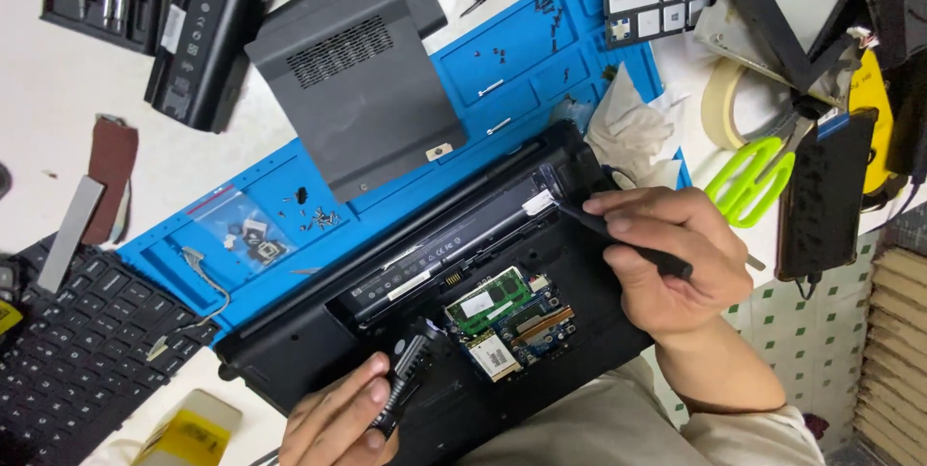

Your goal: The person is performing internal assembly and repair on a laptop, including seating RAM modules and connecting ribbon cables.

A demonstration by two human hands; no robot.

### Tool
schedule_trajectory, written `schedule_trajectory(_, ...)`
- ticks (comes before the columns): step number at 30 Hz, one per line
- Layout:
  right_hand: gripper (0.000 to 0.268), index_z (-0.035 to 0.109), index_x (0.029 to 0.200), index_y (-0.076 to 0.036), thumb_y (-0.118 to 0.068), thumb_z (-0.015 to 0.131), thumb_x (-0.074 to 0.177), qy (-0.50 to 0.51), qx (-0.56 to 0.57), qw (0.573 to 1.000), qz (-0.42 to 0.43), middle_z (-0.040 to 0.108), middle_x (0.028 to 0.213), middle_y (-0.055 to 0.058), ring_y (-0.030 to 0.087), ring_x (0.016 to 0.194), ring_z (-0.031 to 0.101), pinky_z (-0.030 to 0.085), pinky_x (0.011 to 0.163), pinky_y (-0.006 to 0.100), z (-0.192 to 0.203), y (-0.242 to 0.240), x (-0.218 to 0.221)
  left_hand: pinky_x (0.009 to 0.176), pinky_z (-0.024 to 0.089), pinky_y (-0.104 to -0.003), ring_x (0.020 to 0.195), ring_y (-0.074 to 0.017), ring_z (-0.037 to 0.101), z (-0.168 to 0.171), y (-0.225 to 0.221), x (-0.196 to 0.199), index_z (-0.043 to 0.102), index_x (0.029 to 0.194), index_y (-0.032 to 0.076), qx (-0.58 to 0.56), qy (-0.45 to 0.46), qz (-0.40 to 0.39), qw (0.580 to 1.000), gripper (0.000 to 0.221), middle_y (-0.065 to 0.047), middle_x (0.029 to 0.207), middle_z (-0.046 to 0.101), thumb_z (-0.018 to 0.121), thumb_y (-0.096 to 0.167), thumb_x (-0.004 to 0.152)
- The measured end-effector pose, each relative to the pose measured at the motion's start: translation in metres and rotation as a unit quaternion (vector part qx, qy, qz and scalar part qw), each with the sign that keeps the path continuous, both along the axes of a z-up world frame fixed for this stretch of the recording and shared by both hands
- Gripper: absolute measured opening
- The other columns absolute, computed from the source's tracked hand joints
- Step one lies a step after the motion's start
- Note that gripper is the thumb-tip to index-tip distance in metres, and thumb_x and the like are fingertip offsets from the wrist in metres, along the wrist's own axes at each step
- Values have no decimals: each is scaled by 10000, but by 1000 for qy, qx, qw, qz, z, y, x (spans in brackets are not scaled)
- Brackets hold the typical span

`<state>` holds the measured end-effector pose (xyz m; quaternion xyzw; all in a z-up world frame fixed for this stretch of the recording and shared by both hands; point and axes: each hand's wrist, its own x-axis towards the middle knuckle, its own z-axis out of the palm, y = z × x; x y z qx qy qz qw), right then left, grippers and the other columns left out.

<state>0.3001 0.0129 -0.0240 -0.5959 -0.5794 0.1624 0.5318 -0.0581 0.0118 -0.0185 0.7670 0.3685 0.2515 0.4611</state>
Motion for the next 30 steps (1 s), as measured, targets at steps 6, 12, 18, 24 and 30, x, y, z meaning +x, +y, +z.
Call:
schedule_trajectory(6,203,641,989,78,-117,669,942,3,-2,1000,26,578,852,195,421,764,750,737,752,456,-4,2,4,920,660,-330,999,-264,794,-16,-11,4,723,1123,134,136,84,80,984,332,-148,1164,741,531,114,853)
schedule_trajectory(12,169,662,960,82,-80,687,920,-4,-12,999,45,592,858,198,410,786,762,733,761,436,-1,9,4,855,685,-326,995,-272,790,-25,-11,-4,686,1097,77,169,53,60,982,242,-135,1104,738,557,121,897)
schedule_trajectory(18,146,679,979,60,-67,711,915,-22,-25,999,42,614,884,199,399,800,762,723,771,424,-1,12,2,989,642,-345,1127,-293,754,-20,-9,-27,605,1286,109,133,87,-19,987,367,-183,1273,693,389,304,1063)
schedule_trajectory(24,144,675,983,73,-50,710,916,-14,-12,999,49,607,895,199,377,808,746,738,793,443,-2,14,1,1006,638,-347,1147,-294,749,-20,-9,-29,629,1265,114,109,84,-18,990,343,-176,1276,697,429,266,1032)
schedule_trajectory(30,133,668,987,78,-34,701,924,-43,-11,997,62,598,903,200,396,826,746,735,823,463,1,13,-1,1002,636,-335,1150,-307,754,-19,-5,-24,628,1271,92,115,76,-19,990,360,-197,1267,700,431,302,1054)
